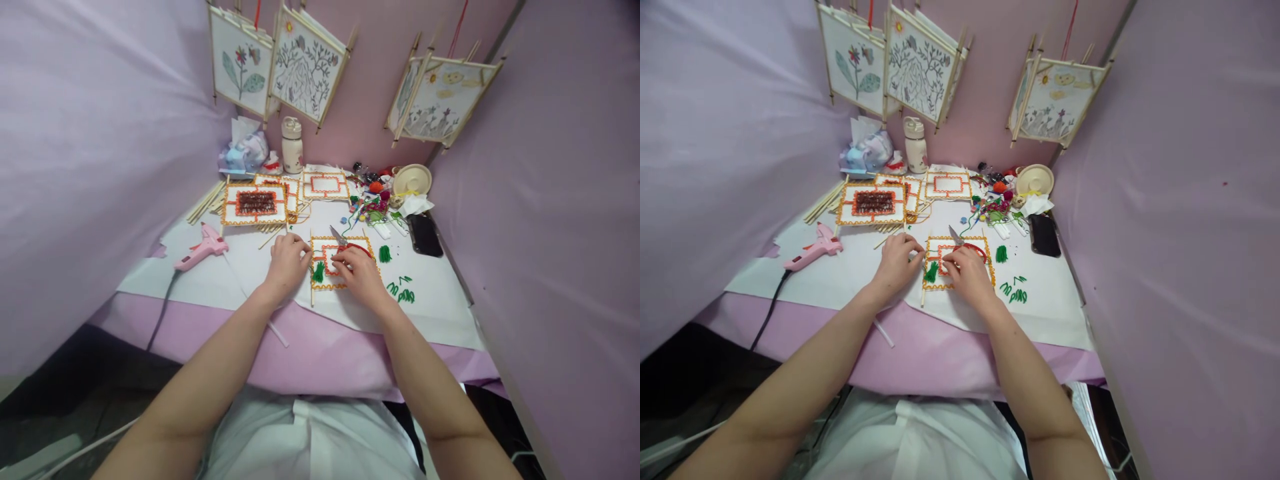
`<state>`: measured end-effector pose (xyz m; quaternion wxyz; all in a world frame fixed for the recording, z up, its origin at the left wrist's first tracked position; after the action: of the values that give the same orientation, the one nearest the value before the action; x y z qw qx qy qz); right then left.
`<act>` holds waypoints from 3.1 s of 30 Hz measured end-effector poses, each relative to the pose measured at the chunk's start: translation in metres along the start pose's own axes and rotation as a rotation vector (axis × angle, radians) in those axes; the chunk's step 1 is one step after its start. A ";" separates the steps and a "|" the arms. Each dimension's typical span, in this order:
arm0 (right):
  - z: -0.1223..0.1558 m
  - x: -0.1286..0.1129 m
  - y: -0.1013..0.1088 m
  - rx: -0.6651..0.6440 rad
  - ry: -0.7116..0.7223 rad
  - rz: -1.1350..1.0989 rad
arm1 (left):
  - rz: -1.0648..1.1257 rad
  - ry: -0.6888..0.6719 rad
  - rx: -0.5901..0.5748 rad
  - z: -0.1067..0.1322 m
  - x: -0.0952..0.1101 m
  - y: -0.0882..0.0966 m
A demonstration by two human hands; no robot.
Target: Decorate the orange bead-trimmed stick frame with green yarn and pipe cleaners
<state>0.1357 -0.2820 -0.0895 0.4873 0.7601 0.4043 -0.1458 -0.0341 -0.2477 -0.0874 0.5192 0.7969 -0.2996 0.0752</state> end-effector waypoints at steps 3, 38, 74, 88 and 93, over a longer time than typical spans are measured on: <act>-0.001 0.005 0.007 0.112 -0.040 -0.106 | 0.279 -0.033 -0.006 -0.002 0.007 0.005; 0.002 0.012 0.003 -0.050 -0.304 -0.427 | 1.032 0.193 -0.368 0.011 0.027 -0.009; 0.010 -0.009 0.007 0.286 -0.262 -0.523 | 0.892 0.335 -0.061 0.014 0.020 -0.014; 0.010 0.001 0.014 0.421 -0.334 -0.514 | 0.650 -0.035 -0.057 0.018 0.037 -0.009; 0.012 -0.006 0.012 0.372 -0.277 -0.542 | 0.612 -0.004 -0.048 0.018 0.033 -0.013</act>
<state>0.1430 -0.2972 -0.0838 0.3342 0.6739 0.4879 -0.4428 -0.0034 -0.2729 -0.0914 0.4905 0.6574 -0.5284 0.2193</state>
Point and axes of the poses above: each hand's wrist, its own z-axis away from the middle knuckle, its own y-axis out of the back of the hand, x = y × z, the point moved 5 cm from there along -z, towards the middle knuckle, and after that the axes turned 2 degrees about x, right-handed, at the moved point
